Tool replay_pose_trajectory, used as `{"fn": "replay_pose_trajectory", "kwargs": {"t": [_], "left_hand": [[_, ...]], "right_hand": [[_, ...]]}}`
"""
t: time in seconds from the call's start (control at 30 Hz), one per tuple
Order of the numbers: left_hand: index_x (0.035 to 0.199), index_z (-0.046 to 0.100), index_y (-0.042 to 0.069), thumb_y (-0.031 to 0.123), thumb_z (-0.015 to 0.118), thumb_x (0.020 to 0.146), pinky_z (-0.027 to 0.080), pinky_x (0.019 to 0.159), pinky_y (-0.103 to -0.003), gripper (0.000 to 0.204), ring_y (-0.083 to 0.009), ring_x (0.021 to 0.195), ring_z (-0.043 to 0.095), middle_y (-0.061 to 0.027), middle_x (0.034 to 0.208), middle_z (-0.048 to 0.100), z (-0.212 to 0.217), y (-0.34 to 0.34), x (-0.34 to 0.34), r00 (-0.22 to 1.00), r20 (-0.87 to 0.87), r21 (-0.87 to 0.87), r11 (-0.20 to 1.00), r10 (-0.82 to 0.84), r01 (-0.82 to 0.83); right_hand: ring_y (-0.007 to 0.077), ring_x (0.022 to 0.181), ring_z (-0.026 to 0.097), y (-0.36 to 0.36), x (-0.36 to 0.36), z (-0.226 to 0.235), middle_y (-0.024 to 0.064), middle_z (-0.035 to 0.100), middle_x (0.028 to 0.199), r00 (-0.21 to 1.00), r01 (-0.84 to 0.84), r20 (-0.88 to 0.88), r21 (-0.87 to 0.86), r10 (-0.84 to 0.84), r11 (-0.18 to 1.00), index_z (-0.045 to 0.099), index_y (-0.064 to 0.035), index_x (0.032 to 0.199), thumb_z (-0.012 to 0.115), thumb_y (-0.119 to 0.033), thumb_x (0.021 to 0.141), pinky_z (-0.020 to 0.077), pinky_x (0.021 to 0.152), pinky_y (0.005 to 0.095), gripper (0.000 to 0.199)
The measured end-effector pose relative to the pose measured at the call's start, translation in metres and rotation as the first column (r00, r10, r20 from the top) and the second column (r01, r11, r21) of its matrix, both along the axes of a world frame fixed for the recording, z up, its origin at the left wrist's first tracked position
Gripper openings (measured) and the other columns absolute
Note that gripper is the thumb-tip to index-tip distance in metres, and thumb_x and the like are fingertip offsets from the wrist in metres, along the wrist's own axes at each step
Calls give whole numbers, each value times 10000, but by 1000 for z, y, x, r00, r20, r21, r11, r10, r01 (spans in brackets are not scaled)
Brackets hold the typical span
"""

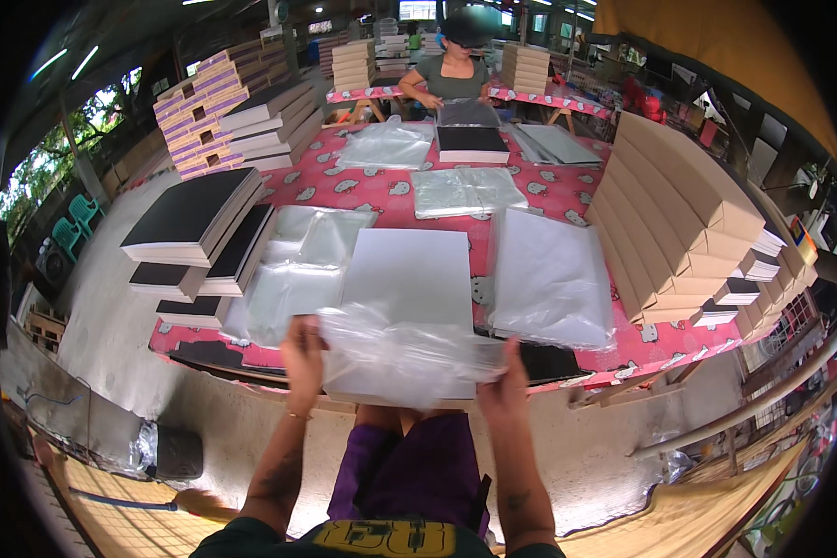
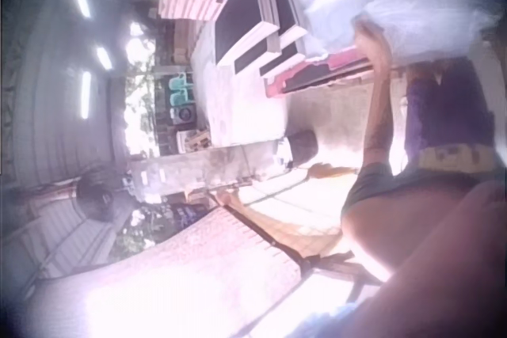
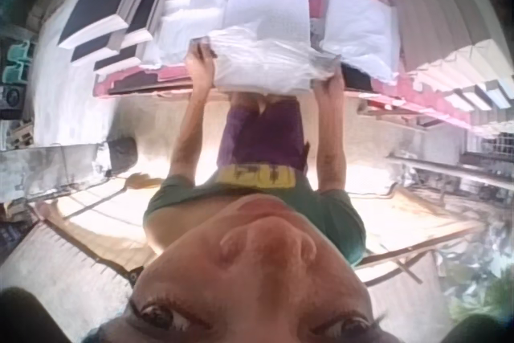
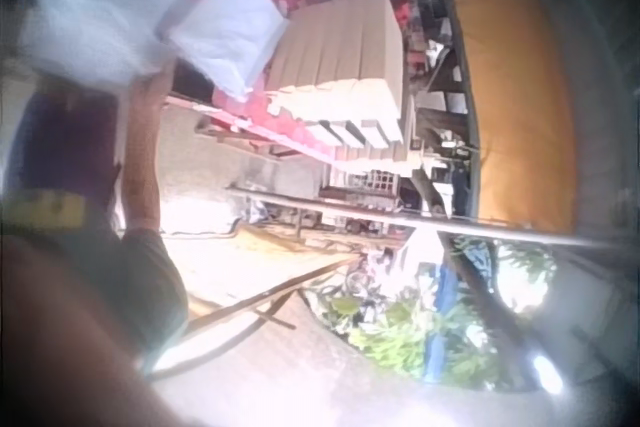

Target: The person picks up a stack of black boards, carries them to a table, and then proceeds to individually insert each board into a clear plastic bag.

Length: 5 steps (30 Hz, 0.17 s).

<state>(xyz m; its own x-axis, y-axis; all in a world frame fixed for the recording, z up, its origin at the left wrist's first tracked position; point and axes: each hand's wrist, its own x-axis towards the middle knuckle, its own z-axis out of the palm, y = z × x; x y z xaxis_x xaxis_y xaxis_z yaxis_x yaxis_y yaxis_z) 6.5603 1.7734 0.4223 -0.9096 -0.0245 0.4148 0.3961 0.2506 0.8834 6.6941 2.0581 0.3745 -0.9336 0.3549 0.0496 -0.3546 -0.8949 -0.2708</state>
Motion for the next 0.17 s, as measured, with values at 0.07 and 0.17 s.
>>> {"fn": "replay_pose_trajectory", "kwargs": {"t": [0.07,0.17], "left_hand": [[860,571,5,295,493,987,384,570,-258,326,-83,642,491,-39,689,542,4,-50,-27,982,124,138,977,142,-159],[957,559,-6,267,486,981,466,701,-288,284,-161,782,548,-58,825,563,5,-143,-78,930,63,150,918,362,-368]], "right_hand": [[218,1069,568,35,26,26,89,602,1129,935,245,236,113,-265,963,544,-57,1169,588,-322,925,488,922,425,363],[205,1030,574,124,87,36,76,603,1095,942,334,-31,184,-334,924,559,-86,1138,598,-305,921,476,918,406,310]]}}
